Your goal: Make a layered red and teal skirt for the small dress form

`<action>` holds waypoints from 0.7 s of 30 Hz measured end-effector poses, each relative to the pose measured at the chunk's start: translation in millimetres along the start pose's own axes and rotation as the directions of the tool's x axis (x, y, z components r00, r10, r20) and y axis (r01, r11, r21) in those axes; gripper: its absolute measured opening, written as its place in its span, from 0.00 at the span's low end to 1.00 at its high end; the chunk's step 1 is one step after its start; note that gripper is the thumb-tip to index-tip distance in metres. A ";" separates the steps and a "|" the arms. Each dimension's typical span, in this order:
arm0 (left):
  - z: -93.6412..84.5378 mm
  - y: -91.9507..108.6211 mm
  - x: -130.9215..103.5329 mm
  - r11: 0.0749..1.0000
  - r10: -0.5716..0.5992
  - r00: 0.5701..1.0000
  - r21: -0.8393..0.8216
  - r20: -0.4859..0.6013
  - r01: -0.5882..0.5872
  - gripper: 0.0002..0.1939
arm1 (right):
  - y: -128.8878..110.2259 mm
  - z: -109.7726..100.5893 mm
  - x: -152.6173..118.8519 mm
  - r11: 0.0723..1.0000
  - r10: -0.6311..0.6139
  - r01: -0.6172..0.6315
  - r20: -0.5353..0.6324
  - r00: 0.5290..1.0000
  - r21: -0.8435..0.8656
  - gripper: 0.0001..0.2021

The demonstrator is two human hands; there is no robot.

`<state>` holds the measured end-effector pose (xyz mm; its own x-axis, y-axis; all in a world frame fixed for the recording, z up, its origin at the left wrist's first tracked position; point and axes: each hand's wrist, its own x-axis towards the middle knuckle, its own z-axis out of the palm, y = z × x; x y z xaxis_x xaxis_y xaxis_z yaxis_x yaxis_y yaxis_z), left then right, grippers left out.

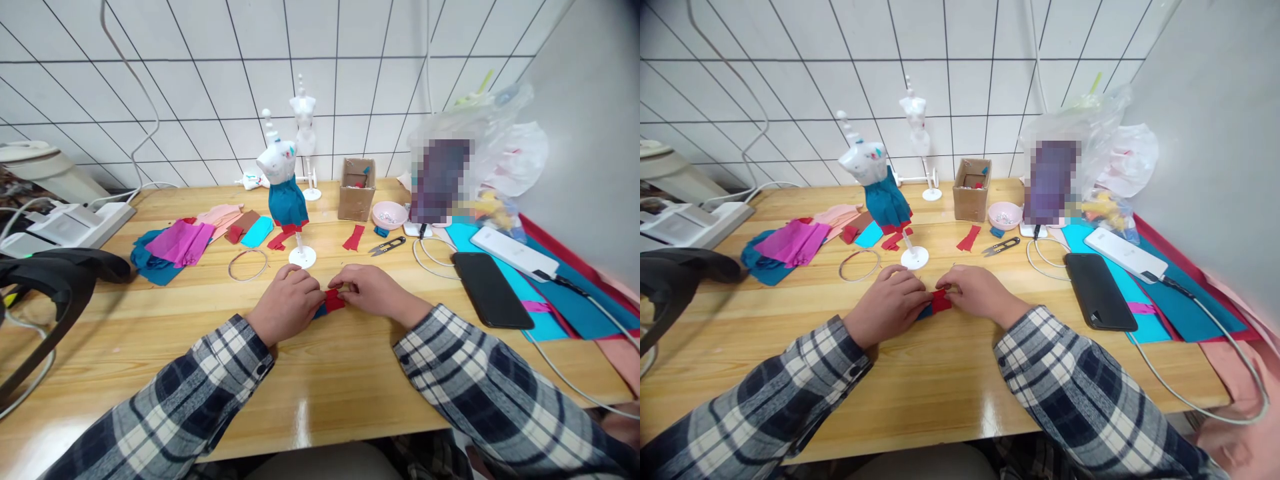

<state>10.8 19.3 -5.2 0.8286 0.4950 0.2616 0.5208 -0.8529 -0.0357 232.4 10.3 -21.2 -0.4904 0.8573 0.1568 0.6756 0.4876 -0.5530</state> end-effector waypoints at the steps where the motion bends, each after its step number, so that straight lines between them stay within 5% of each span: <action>1: 0.5 0.2 0.1 1.000 -0.003 1.000 -0.015 0.002 0.003 0.11 | 0.0 -0.2 0.1 1.000 -0.005 0.005 0.002 1.000 0.001 0.12; 7: 3.7 -1.4 -0.9 0.983 -0.128 0.989 -0.122 0.072 0.136 0.12 | 0.9 -1.1 -0.1 0.999 -0.028 0.027 0.028 0.999 0.019 0.10; 16: 0.0 -0.5 1.2 0.992 -0.076 0.992 -0.093 0.103 0.086 0.13 | -4.0 -3.1 -0.4 0.999 -0.038 0.040 0.058 0.998 -0.033 0.08; 21: 0.2 -0.9 1.7 0.992 -0.061 0.993 -0.106 0.099 0.071 0.14 | -1.0 -2.3 -1.6 1.000 -0.007 0.007 -0.022 1.000 0.004 0.07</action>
<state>11.8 20.9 -4.9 0.8117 0.5598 0.1667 0.5537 -0.8283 0.0856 233.9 8.8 -19.0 -0.4825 0.8575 0.1785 0.6700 0.4926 -0.5554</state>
